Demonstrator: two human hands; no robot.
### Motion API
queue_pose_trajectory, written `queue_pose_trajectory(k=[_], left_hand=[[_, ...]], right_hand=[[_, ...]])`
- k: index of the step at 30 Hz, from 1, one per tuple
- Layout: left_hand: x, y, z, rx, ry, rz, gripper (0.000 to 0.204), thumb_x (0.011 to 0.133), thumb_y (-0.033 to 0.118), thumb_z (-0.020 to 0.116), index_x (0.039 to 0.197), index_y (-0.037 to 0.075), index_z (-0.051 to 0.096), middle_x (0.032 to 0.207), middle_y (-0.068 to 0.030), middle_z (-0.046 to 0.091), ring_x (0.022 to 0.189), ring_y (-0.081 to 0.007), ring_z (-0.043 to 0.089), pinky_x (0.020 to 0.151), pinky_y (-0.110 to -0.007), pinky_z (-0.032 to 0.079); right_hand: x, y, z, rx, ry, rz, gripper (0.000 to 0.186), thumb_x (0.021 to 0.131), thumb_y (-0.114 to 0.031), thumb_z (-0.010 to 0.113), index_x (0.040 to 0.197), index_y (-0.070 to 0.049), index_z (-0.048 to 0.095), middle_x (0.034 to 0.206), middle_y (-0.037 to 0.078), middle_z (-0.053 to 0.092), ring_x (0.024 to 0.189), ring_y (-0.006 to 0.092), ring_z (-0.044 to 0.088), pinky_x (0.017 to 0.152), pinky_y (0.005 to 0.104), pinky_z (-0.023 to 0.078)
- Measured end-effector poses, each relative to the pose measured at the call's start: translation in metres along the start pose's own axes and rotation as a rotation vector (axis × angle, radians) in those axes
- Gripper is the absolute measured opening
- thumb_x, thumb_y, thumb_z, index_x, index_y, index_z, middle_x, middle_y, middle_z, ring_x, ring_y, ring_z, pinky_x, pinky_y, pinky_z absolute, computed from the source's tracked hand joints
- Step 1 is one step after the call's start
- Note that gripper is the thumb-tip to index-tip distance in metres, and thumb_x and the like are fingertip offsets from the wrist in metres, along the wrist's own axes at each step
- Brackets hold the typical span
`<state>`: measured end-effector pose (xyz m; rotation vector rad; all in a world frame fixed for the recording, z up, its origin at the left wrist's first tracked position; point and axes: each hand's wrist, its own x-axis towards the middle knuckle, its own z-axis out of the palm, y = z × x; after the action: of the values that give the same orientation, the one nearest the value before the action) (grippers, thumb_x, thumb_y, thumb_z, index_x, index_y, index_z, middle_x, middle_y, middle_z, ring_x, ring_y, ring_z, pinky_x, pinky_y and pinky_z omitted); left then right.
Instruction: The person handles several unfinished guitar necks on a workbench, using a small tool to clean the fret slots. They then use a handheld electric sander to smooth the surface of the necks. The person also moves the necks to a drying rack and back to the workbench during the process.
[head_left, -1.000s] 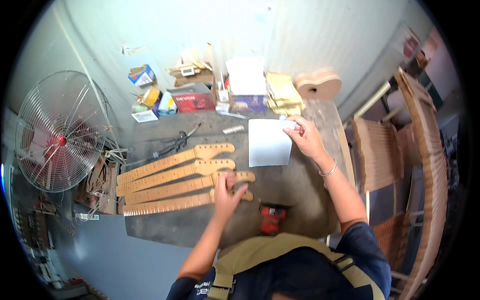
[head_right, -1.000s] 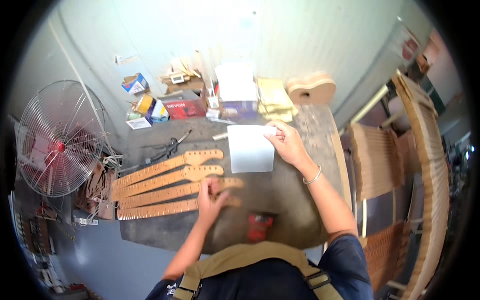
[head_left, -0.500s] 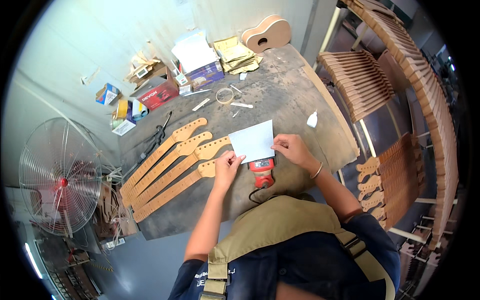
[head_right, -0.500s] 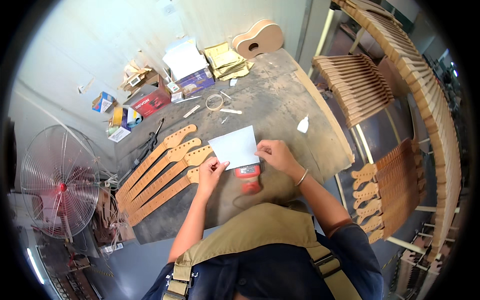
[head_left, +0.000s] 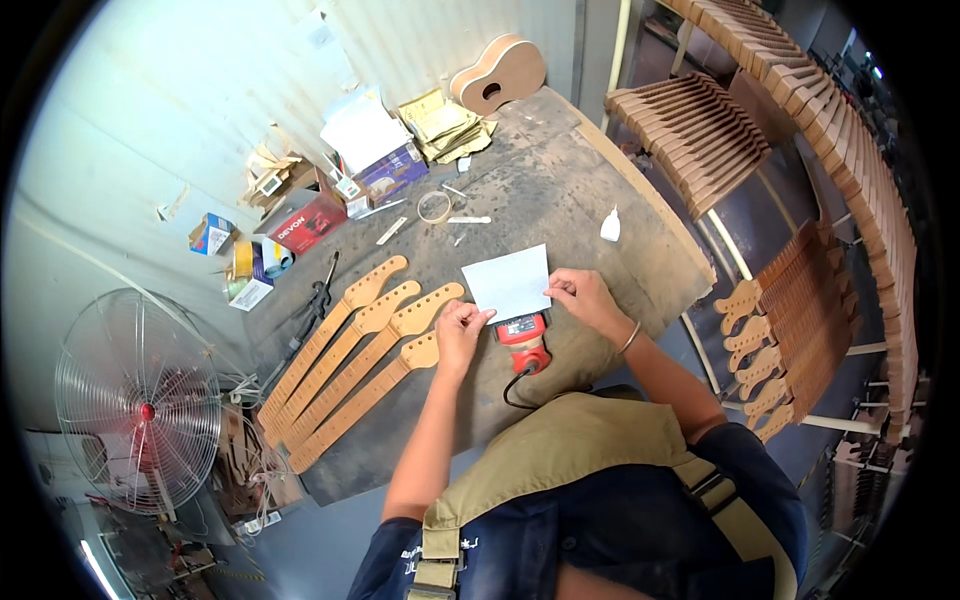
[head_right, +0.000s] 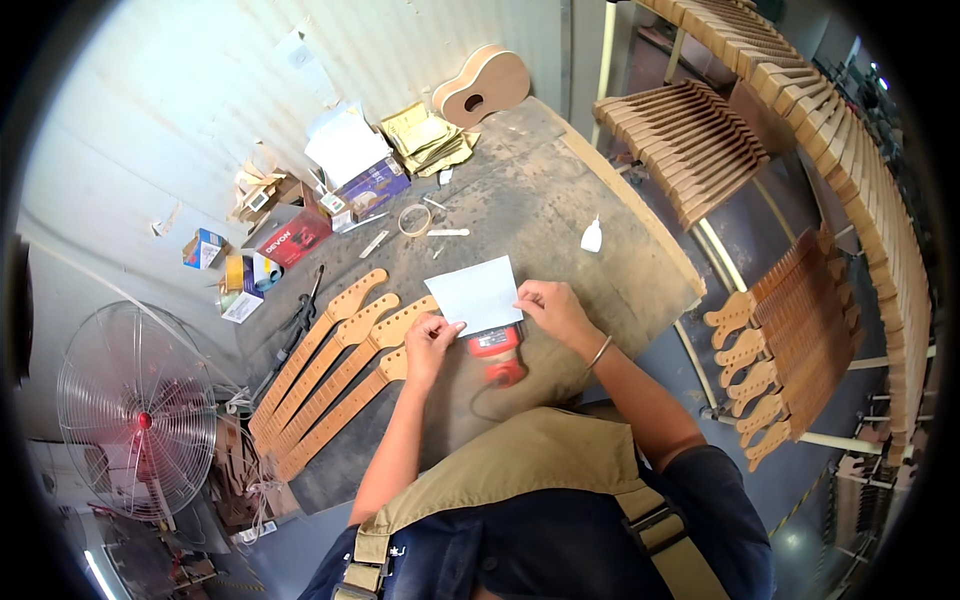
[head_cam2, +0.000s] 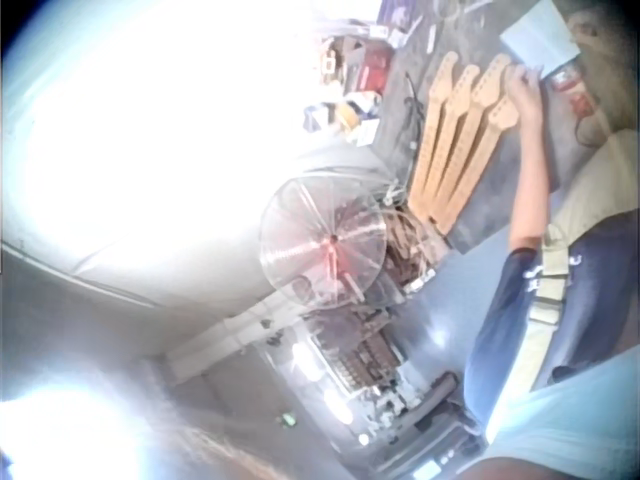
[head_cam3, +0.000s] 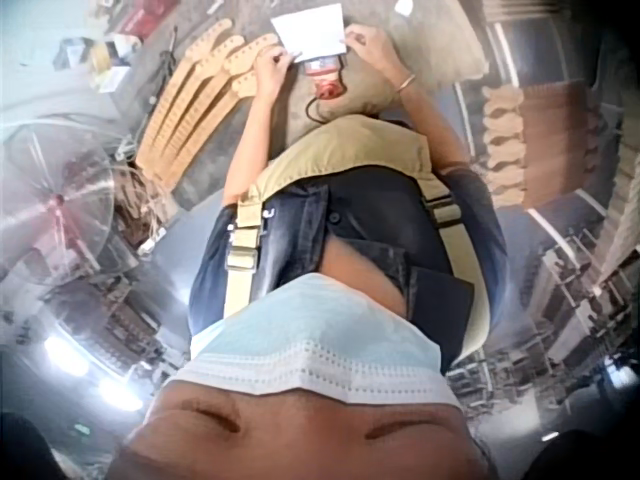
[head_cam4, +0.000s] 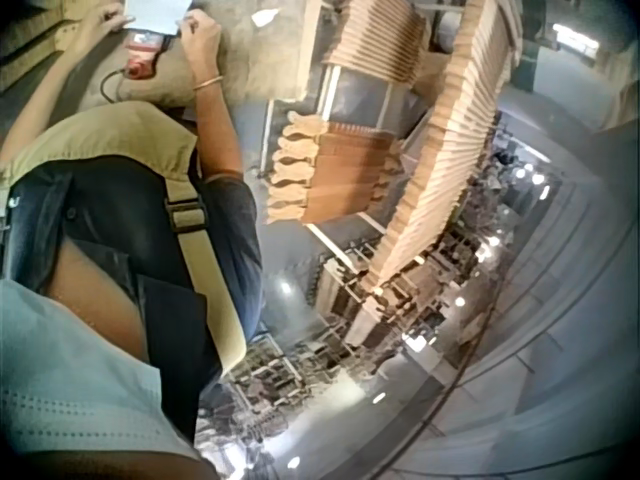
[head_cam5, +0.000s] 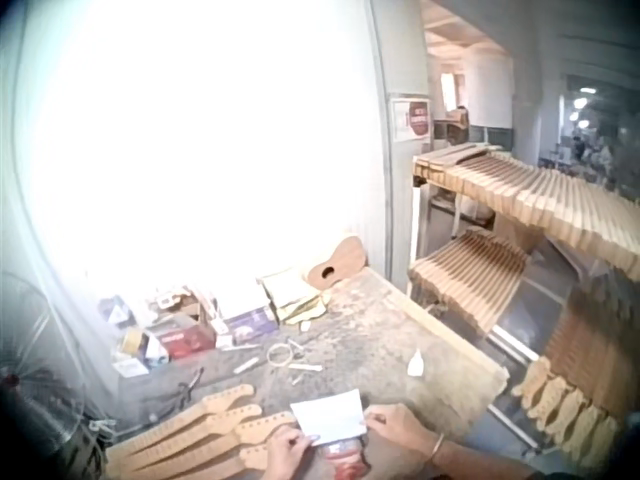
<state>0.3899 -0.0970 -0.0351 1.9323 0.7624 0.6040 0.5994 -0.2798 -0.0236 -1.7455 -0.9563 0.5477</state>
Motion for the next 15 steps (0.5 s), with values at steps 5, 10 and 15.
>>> queue_pose_trajectory(k=[5, 10, 15], left_hand=[[0.0007, -0.0043, 0.0, -0.019, 0.014, -0.011, 0.027, 0.085, 0.012, 0.088, 0.071, -0.001, 0.069, 0.07, -0.002, 0.055, 0.066, -0.0117, 0.049, 0.061, -0.031, 0.04], [0.0011, -0.0048, -0.0013, -0.012, 0.007, -0.01, 0.024, 0.084, 0.012, 0.088, 0.074, -0.002, 0.071, 0.07, -0.0031, 0.056, 0.065, -0.0134, 0.05, 0.061, -0.032, 0.041], [0.0013, -0.0088, -0.0018, 0.023, -0.034, -0.045, 0.024, 0.083, 0.014, 0.09, 0.078, -0.002, 0.072, 0.07, -0.006, 0.055, 0.065, -0.0168, 0.052, 0.062, -0.035, 0.042]], right_hand=[[-0.0016, -0.0003, 0.0041, 0.035, 0.03, -0.016, 0.016, 0.094, -0.012, 0.078, 0.097, 0.002, 0.07, 0.076, 0.011, 0.071, 0.067, 0.0117, 0.067, 0.065, 0.029, 0.053], [-0.0028, -0.0038, 0.0058, 0.042, 0.05, 0.009, 0.015, 0.094, -0.012, 0.077, 0.096, 0.002, 0.07, 0.077, 0.01, 0.072, 0.068, 0.0112, 0.067, 0.065, 0.0288, 0.053], [-0.0034, 0.0022, 0.0062, 0.018, 0.043, 0.038, 0.015, 0.093, -0.011, 0.078, 0.096, 0.001, 0.072, 0.078, 0.01, 0.073, 0.068, 0.0123, 0.068, 0.066, 0.0293, 0.054]])
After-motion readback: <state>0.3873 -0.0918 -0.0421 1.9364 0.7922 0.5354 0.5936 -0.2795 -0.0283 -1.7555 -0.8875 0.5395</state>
